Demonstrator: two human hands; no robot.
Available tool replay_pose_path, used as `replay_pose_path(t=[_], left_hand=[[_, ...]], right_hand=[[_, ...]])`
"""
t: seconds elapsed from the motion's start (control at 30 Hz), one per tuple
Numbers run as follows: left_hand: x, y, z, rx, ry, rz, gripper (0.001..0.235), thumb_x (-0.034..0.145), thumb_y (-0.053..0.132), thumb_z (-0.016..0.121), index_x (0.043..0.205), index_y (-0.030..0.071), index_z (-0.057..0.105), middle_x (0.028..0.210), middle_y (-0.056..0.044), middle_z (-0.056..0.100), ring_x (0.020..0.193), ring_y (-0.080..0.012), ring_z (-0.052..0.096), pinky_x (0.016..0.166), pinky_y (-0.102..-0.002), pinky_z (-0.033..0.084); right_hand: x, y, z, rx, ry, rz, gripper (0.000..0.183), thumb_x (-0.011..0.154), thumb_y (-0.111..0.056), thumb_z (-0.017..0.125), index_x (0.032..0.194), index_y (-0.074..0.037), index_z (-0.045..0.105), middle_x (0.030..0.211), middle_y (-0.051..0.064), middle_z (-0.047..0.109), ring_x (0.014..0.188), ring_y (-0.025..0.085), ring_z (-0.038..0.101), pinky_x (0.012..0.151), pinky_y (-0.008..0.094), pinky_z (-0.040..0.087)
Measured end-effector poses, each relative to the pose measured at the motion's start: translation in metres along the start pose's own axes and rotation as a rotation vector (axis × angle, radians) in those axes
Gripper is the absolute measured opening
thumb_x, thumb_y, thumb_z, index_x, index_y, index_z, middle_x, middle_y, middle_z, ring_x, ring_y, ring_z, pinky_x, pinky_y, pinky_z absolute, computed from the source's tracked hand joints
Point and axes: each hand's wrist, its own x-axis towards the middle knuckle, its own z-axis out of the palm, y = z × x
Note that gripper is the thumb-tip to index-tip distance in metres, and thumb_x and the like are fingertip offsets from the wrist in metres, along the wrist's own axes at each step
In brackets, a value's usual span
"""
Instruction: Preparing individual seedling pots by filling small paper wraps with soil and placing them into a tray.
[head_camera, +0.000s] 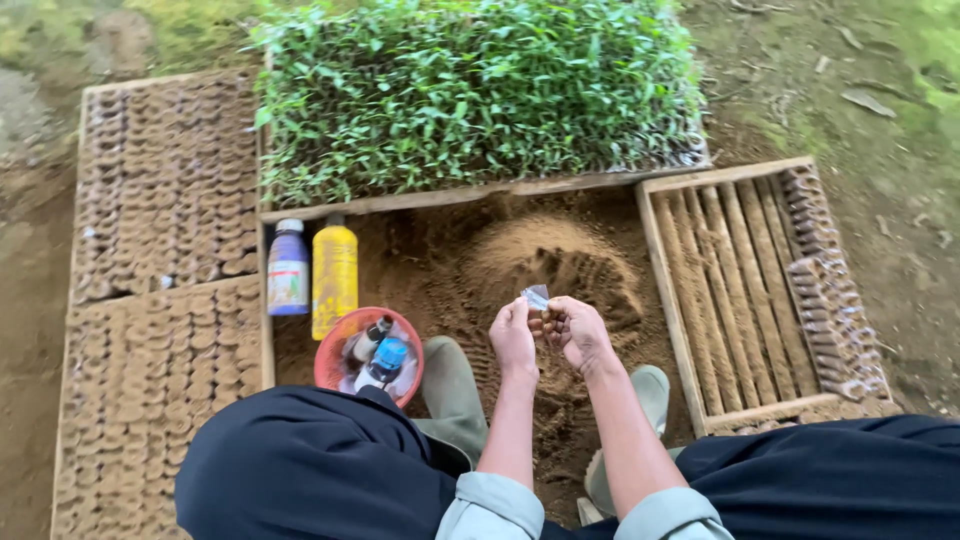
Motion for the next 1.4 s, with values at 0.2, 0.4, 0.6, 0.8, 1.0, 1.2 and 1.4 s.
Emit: replay_pose_path(t=[0.2,0.4,0.6,0.8,1.0,1.2,1.4], left_hand=[[0.014,-0.034,0.017,0.097,-0.125,0.128,0.008,0.092,0.009,0.069,0.091,0.003,0.074,0.071,-0.010,0.068,0.058,-0.0141,0.066,0.053,-0.028,0.059],[0.002,-0.035,0.030,0.246,-0.157,0.237,0.006,0.089,0.007,0.070,0.084,0.005,0.073,0.064,-0.008,0.067,0.053,-0.0119,0.065,0.047,-0.024,0.055],[0.019,-0.042,0.029,0.487,-0.200,0.314,0.004,0.086,0.015,0.075,0.083,0.013,0.077,0.066,-0.004,0.070,0.060,-0.0115,0.067,0.055,-0.027,0.055],[-0.002,-0.022,0.028,0.469,-0.202,0.299,0.002,0.086,0.013,0.076,0.085,0.013,0.078,0.071,-0.004,0.070,0.067,-0.0093,0.060,0.060,-0.026,0.052],[0.017,-0.038,0.026,0.270,-0.201,0.098,0.012,0.089,0.016,0.075,0.084,0.006,0.069,0.068,-0.015,0.071,0.055,-0.0179,0.070,0.053,-0.028,0.062],[-0.012,-0.003,0.025,0.025,-0.270,-0.151,0.015,0.104,0.019,0.053,0.105,0.007,0.061,0.082,-0.013,0.073,0.065,-0.0193,0.075,0.055,-0.024,0.063],[-0.011,-0.002,0.020,0.103,-0.359,-0.155,0.015,0.097,0.014,0.064,0.109,0.004,0.067,0.084,-0.015,0.075,0.065,-0.0179,0.076,0.051,-0.020,0.061]], right_hand=[[0.011,-0.002,-0.046,0.022,0.043,-0.011,0.011,0.084,-0.015,0.072,0.094,-0.011,0.070,0.071,0.011,0.072,0.055,0.018,0.071,0.048,0.022,0.053],[-0.007,-0.023,-0.049,0.016,0.085,-0.058,0.020,0.093,-0.033,0.071,0.095,-0.013,0.072,0.078,0.008,0.074,0.065,0.016,0.073,0.054,0.022,0.054],[-0.011,-0.024,-0.036,-0.063,0.034,-0.177,0.017,0.088,-0.021,0.082,0.098,-0.009,0.075,0.086,0.010,0.077,0.075,0.021,0.074,0.064,0.031,0.061],[-0.013,-0.026,-0.036,-0.028,0.070,-0.178,0.010,0.090,-0.020,0.079,0.092,-0.011,0.075,0.084,0.009,0.078,0.073,0.021,0.075,0.063,0.032,0.062],[-0.009,-0.024,-0.038,-0.024,0.073,-0.173,0.012,0.094,-0.020,0.073,0.090,-0.009,0.075,0.083,0.010,0.078,0.072,0.022,0.076,0.064,0.035,0.063],[-0.003,-0.023,-0.046,-0.015,0.063,-0.182,0.016,0.098,-0.021,0.069,0.089,-0.009,0.073,0.084,0.011,0.078,0.073,0.022,0.076,0.065,0.037,0.064],[-0.008,-0.026,-0.043,-0.019,0.052,-0.172,0.017,0.100,-0.022,0.067,0.091,-0.008,0.071,0.085,0.011,0.077,0.073,0.021,0.075,0.064,0.035,0.064]])
